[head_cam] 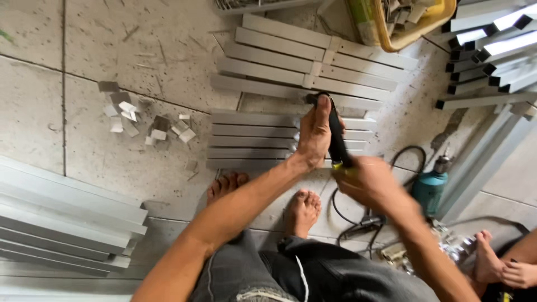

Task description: The person assembles metal slats by inserting small connectors and using a rivet tool to secure them.

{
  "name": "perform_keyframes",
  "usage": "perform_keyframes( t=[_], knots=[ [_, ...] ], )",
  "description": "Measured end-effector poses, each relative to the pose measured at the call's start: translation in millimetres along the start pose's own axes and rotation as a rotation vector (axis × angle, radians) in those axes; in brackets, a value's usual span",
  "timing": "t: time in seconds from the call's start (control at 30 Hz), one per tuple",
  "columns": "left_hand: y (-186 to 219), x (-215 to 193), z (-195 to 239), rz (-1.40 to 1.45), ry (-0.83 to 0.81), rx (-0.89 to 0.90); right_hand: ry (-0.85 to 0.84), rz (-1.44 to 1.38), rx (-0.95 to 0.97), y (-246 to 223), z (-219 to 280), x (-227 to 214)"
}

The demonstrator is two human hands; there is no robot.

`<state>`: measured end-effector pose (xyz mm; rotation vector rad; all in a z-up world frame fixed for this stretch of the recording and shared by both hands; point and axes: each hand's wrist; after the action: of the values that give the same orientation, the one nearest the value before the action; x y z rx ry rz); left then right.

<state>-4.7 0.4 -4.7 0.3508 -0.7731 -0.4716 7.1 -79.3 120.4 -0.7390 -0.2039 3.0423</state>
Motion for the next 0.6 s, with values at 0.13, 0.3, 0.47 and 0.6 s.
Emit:
perform_keyframes(
  t=[0.13, 0.3, 0.47, 0.6],
  knots=[
    [1.4, -2.0, -6.3, -0.061, 0.017, 0.060, -0.112, -0.177, 0.046, -34.2, 35.8, -19.7],
    [13.0, 5.0, 1.9, 0.015, 0.005, -0.018, -0.009, -0.358, 0.024, 13.3, -12.8, 27.7],
    [9.4, 3.7, -0.6, 0.012, -0.001, -0.023, 0.153, -0.234, 0.071, 55.3, -61.0, 95.0],
    [3.8, -5.6, 0.7, -0.004, 0.007, -0.056, 0.030, 0.003, 0.023, 19.1, -14.6, 42.8]
  ],
)
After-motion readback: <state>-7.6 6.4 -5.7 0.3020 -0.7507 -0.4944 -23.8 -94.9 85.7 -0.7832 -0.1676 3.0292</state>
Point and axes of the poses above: each hand's wrist, its own z-axis away from the middle knuckle, its own x-axis out of the palm, y = z × x, and after that the axes turned 7 degrees about -y, right-handed
